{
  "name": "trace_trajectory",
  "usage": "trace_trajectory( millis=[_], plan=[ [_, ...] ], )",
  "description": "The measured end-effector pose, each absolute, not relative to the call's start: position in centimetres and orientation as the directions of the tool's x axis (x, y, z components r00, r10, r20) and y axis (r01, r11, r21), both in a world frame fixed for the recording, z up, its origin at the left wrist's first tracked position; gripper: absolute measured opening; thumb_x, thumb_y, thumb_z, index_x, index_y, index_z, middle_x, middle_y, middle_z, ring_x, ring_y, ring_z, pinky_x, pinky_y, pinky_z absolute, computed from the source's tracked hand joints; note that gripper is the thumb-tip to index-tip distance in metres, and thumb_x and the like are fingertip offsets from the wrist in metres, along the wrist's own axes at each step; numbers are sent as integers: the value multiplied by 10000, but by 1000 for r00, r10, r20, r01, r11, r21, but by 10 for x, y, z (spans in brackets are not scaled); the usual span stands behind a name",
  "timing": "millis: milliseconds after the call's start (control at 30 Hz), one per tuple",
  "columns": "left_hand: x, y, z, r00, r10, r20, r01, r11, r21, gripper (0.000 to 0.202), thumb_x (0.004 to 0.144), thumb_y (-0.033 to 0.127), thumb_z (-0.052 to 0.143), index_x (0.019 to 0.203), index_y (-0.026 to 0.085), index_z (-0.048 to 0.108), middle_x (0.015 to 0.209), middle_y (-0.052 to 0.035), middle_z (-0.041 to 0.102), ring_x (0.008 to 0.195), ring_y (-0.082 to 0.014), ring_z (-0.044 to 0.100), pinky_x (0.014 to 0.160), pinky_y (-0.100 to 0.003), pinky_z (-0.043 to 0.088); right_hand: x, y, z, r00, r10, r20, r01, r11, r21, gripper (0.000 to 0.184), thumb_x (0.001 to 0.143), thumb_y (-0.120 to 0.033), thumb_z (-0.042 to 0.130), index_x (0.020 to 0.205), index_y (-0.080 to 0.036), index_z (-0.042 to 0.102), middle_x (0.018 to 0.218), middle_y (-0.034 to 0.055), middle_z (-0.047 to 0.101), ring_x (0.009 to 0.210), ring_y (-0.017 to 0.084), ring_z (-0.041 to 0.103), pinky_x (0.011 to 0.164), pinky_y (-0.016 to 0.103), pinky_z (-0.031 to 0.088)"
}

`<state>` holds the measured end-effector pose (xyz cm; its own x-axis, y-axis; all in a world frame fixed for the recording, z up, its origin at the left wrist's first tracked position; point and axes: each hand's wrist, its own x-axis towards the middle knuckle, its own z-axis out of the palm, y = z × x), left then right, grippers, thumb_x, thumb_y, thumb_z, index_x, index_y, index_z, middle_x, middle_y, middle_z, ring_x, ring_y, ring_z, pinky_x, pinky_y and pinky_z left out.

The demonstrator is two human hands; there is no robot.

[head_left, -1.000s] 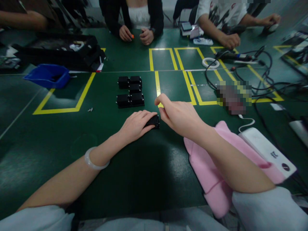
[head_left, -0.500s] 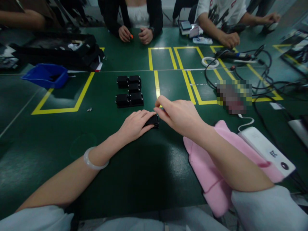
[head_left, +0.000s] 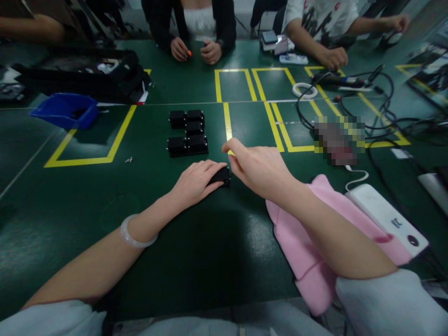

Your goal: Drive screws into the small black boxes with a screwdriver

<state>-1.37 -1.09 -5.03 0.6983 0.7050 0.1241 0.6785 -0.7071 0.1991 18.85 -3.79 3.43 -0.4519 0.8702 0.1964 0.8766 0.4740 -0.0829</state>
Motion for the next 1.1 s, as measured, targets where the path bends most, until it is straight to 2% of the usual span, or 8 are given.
trace_trajectory(
  millis=[100,267,433,600,767,833,967,1100],
  plan=[
    [-14,-10,-51,703,698,134,672,-714,197,433,981,411,441,1329,155,473,1185,-117,607,1039,-275,579,862,-412,469,188,-38,34,-438,874,209,876,468,-119,337,975,-274,278,1195,-187,518,774,18,701,631,153,624,527,260,195],
    [-15,-10,-52,703,698,140,672,-715,190,449,982,419,435,1351,163,454,1196,-123,605,1047,-280,580,866,-417,470,187,-38,34,-435,880,188,891,451,-51,356,994,-364,265,1073,-207,574,715,28,687,637,160,630,539,271,171],
    [-14,-10,-50,699,705,121,676,-706,211,430,983,410,431,1336,167,464,1191,-116,607,1041,-271,586,868,-407,471,187,-38,35,-421,889,181,888,445,-117,344,974,-259,279,1197,-187,531,798,29,713,670,156,643,544,261,210],
    [-15,-10,-52,699,702,136,674,-710,203,452,979,433,430,1345,168,455,1198,-121,603,1048,-279,581,871,-420,468,188,-38,35,-439,880,180,889,454,-51,352,992,-364,263,1076,-215,571,730,25,690,640,157,627,533,275,180],
    [-15,-10,-51,698,705,126,674,-706,219,436,982,425,426,1328,166,471,1185,-119,607,1038,-276,582,857,-417,470,188,-38,33,-435,879,195,883,459,-98,339,971,-267,273,1215,-200,498,766,14,693,624,140,612,525,264,197],
    [-15,-10,-51,699,704,128,674,-708,212,437,981,417,427,1337,167,464,1184,-119,606,1039,-277,581,860,-417,468,188,-39,34,-435,878,202,881,461,-104,332,978,-290,268,1176,-198,519,768,17,694,628,143,616,525,262,195],
    [-14,-10,-51,697,706,128,679,-707,197,446,974,417,440,1345,170,461,1181,-123,607,1035,-283,579,864,-422,464,188,-39,35,-449,876,174,886,462,-40,350,992,-360,258,1060,-217,570,728,29,689,630,153,618,537,274,169],
    [-14,-10,-51,698,704,133,673,-708,213,434,977,416,434,1325,161,477,1171,-121,613,1032,-279,581,862,-419,466,188,-39,35,-454,875,166,878,471,-82,348,979,-284,264,1219,-210,504,738,14,687,614,141,606,537,267,187]
  ],
)
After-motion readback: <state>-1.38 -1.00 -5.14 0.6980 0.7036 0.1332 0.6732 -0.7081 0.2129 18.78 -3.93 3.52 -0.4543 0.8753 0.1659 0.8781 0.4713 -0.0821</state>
